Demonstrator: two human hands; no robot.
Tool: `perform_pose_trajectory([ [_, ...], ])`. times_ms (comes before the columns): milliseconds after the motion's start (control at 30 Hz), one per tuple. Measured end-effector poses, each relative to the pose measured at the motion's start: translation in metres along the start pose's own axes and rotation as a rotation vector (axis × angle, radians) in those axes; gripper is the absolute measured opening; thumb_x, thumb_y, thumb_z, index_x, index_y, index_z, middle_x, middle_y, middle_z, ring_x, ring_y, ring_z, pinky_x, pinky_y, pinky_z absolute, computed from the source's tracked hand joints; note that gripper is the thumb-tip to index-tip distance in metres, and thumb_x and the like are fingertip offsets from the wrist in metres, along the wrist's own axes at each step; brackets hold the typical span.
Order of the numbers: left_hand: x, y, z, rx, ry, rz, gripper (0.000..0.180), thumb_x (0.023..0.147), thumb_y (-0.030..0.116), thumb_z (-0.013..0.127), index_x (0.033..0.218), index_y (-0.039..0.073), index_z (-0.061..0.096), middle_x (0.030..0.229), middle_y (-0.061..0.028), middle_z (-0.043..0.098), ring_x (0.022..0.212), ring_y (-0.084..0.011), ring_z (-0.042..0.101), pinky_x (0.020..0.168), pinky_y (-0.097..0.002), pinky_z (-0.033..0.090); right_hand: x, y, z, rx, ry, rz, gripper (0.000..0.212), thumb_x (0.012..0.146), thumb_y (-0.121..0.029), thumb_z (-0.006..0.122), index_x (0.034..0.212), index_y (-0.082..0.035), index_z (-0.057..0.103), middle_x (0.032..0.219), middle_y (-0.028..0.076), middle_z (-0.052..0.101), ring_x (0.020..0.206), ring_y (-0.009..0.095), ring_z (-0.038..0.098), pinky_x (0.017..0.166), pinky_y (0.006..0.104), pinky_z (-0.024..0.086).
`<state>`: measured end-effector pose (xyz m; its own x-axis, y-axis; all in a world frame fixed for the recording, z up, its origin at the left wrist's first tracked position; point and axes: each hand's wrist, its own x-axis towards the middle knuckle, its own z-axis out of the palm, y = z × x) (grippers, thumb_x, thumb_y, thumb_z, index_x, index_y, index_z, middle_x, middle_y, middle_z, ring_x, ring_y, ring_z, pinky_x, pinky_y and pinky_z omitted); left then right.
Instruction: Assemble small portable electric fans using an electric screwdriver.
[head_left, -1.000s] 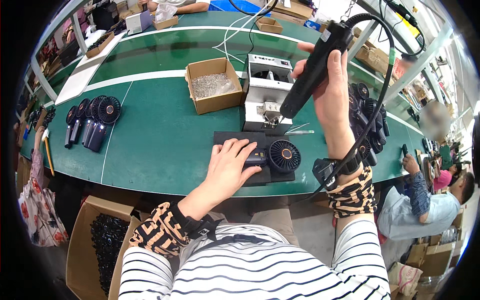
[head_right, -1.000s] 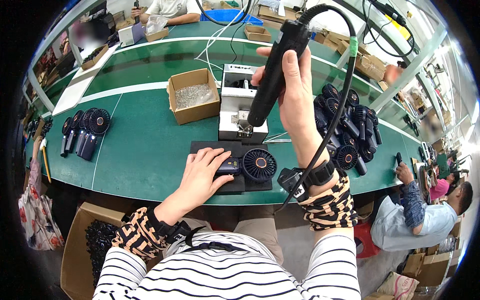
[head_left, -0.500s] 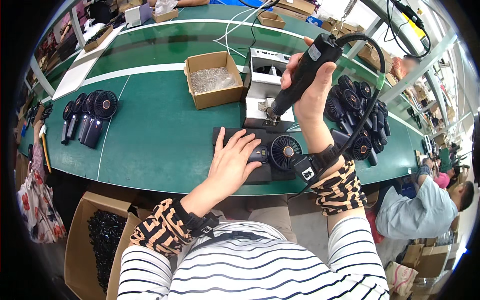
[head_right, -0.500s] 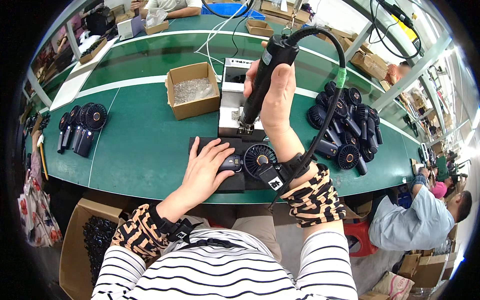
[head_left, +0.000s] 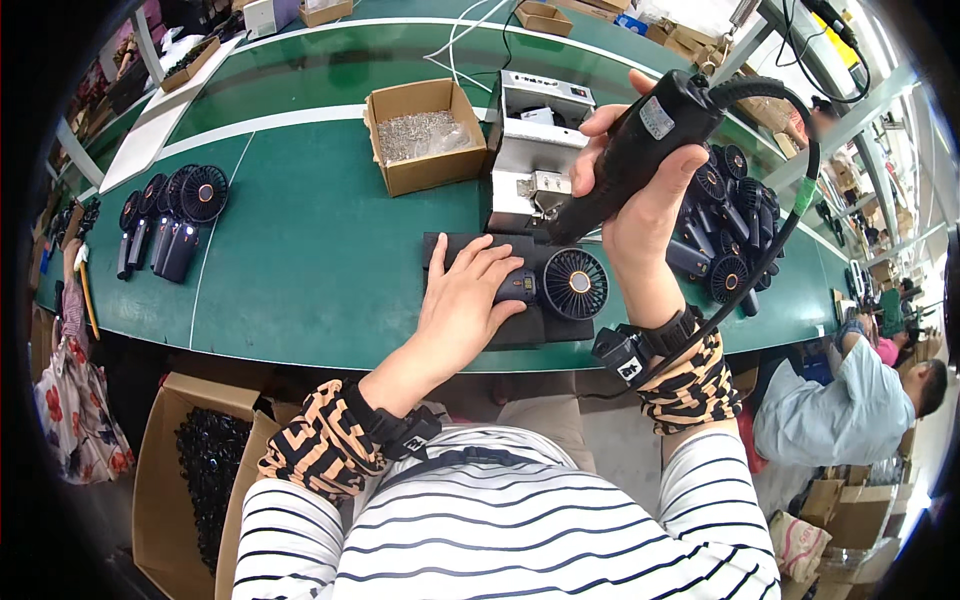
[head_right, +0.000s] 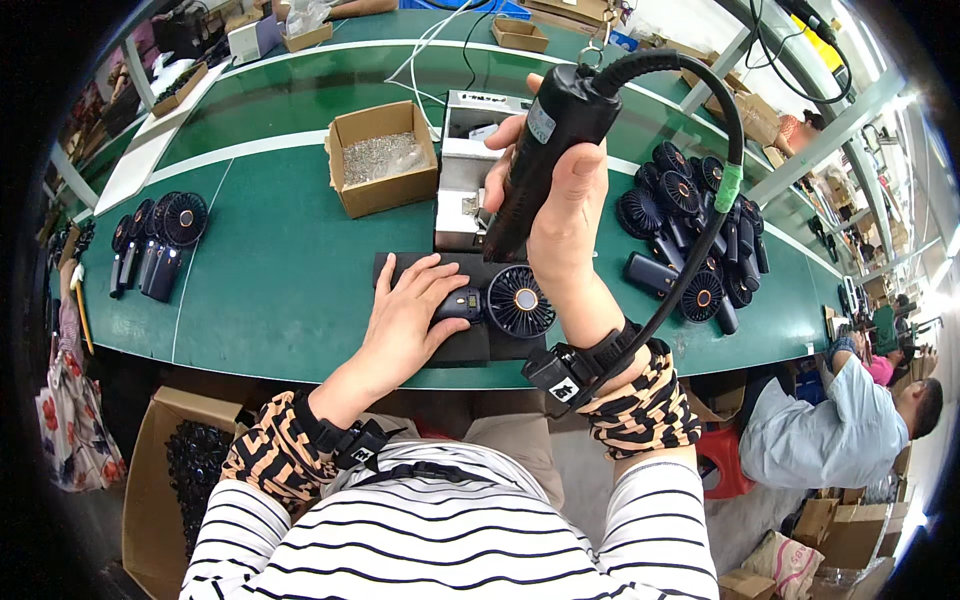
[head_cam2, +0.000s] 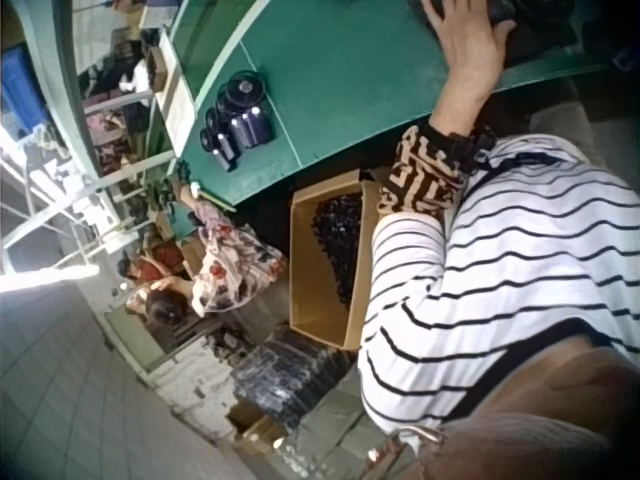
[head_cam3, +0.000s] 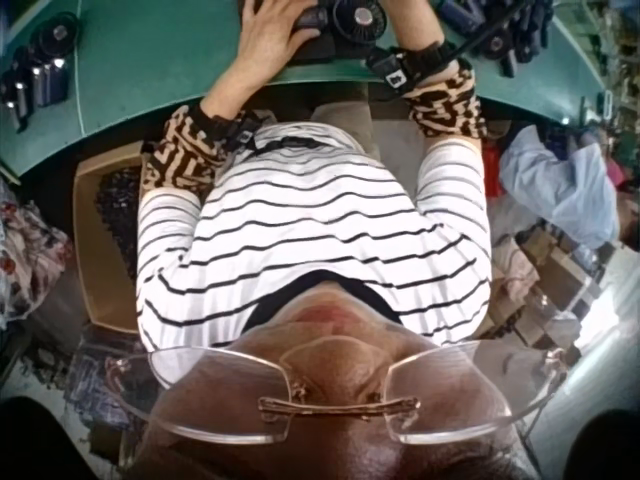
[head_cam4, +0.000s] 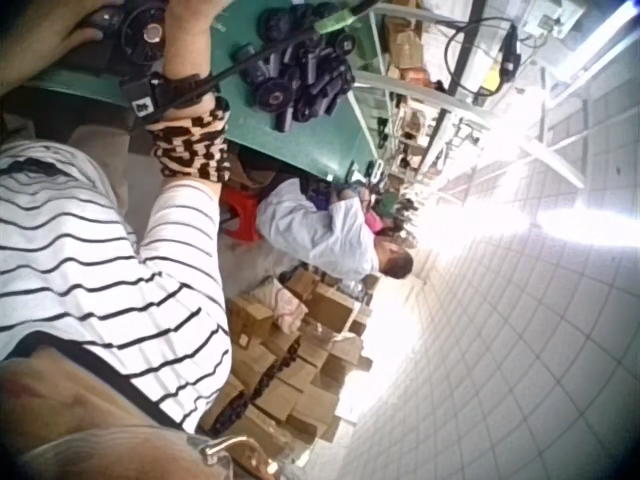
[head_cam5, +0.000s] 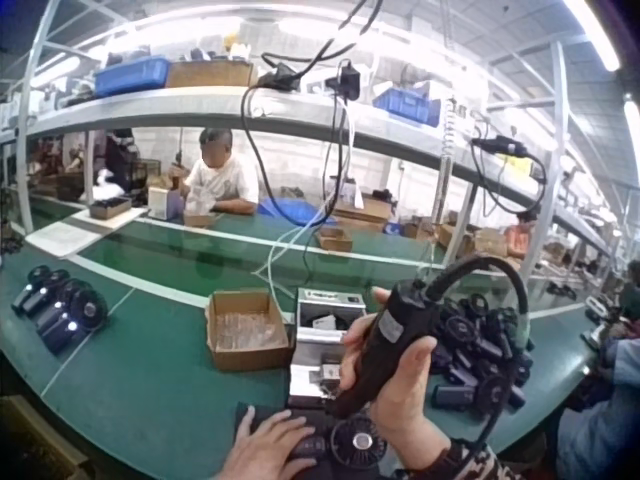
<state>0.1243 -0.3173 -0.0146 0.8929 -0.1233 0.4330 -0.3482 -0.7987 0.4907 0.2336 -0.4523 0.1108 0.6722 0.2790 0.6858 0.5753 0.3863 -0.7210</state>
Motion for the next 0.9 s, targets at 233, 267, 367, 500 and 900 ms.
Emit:
perform_pose_trajectory([
  [233, -0.002, -0.001, 0.0, -0.023, -0.003, -0.005, 0.048, 0.078, 0.026, 0.075, 0.121, 0.01, 0.061, 0.131, -0.0068, 0.058, 0.132, -0.0283, 0.044, 0.115, -0.0544, 0.021, 0.026, 0.016, 0.0, -0.072, 0.062, -0.098, 0.097, 0.083, -0.08, 0.038, 0.139, -0.001, 0.034, 0.089, 0.009, 0.058, 0.056, 0.014, 0.056, 0.05, 0.0251, 0.045],
  [267, -0.001, -0.001, 0.0, -0.024, -0.002, -0.006, 0.048, 0.078, 0.026, 0.075, 0.121, 0.01, 0.061, 0.131, -0.0068, 0.058, 0.132, -0.0283, 0.044, 0.115, -0.0544, 0.021, 0.025, 0.019, 0.0, -0.076, 0.067, -0.074, 0.096, 0.083, -0.08, 0.039, 0.138, -0.001, 0.035, 0.087, 0.009, 0.058, 0.056, 0.014, 0.056, 0.051, 0.0251, 0.045],
  [367, -0.002, 0.0, 0.0, -0.051, 0.024, 0.002, 0.047, 0.077, 0.025, 0.076, 0.119, 0.008, 0.062, 0.127, -0.0081, 0.06, 0.13, -0.0283, 0.046, 0.114, -0.0547, 0.022, 0.023, 0.023, -0.002, -0.058, 0.062, -0.022, 0.095, 0.082, -0.08, 0.04, 0.136, -0.002, 0.039, 0.084, 0.007, 0.056, 0.056, 0.014, 0.056, 0.05, 0.0253, 0.045],
  [500, -0.001, -0.002, 0.0, -0.024, 0.007, -0.003, 0.048, 0.078, 0.027, 0.075, 0.12, 0.01, 0.062, 0.13, -0.0063, 0.058, 0.131, -0.0279, 0.044, 0.115, -0.0544, 0.021, 0.021, 0.024, -0.004, -0.039, 0.07, -0.016, 0.095, 0.082, -0.08, 0.041, 0.135, -0.002, 0.039, 0.085, 0.007, 0.056, 0.053, 0.014, 0.055, 0.049, 0.0255, 0.045],
  [900, -0.001, -0.001, 0.002, -0.014, 0.066, 0.025, 0.046, 0.075, 0.022, 0.077, 0.117, 0.009, 0.062, 0.124, -0.0061, 0.06, 0.129, -0.028, 0.047, 0.114, -0.0594, 0.018, -0.023, -0.004, 0.005, -0.016, 0.012, 0.062, 0.103, 0.079, -0.084, 0.039, 0.139, 0.0, 0.033, 0.092, 0.01, 0.057, 0.051, 0.013, 0.054, 0.046, 0.0233, 0.044],
])
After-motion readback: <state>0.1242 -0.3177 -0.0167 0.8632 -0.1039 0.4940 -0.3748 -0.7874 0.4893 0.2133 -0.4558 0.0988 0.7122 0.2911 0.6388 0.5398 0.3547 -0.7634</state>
